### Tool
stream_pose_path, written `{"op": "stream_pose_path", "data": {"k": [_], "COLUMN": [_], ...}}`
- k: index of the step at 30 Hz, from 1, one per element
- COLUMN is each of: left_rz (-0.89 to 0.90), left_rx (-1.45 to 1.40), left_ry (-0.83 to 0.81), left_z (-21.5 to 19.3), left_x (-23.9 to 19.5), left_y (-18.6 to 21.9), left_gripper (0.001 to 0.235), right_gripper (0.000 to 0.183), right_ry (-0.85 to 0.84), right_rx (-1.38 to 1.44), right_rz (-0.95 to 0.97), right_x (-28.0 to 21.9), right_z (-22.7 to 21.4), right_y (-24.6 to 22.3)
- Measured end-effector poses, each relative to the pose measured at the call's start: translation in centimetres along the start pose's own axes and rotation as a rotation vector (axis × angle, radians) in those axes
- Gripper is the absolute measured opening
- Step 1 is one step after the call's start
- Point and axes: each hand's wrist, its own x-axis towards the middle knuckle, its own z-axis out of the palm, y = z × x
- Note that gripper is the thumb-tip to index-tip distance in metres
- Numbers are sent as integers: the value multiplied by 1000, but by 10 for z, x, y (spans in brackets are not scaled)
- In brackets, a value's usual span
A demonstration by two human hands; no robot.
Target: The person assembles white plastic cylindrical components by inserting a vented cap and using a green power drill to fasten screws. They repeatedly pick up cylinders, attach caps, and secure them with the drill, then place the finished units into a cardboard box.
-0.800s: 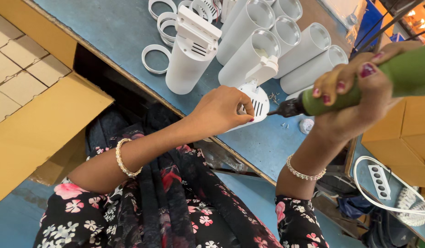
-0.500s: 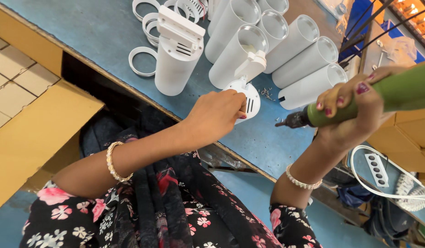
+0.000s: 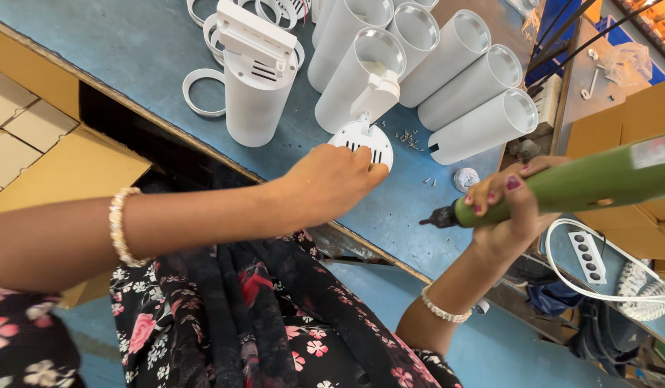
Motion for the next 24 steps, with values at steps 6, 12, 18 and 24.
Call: {"op": "stream_pose_path", "data": {"k": [6, 12, 18, 24], "left_rz": [198, 244, 223, 194], "left_rx": [13, -69, -46, 20], "left_ry": [-164, -121, -73, -82], "left_z": [-3, -10, -6, -6], "left_x": [8, 15, 16, 16], "left_y": [-25, -33, -31, -28], "left_gripper": [20, 31, 27, 11], "right_gripper": [24, 26, 23, 23], "right_ry": [-34, -35, -33, -3], "right_rx": [-6, 9, 2, -7], "right_rz": [55, 52, 62, 71], "right_x": [-10, -7, -8, -9], "right_z": [-2, -2, 1, 2], "right_y": [6, 7, 10, 14]}}
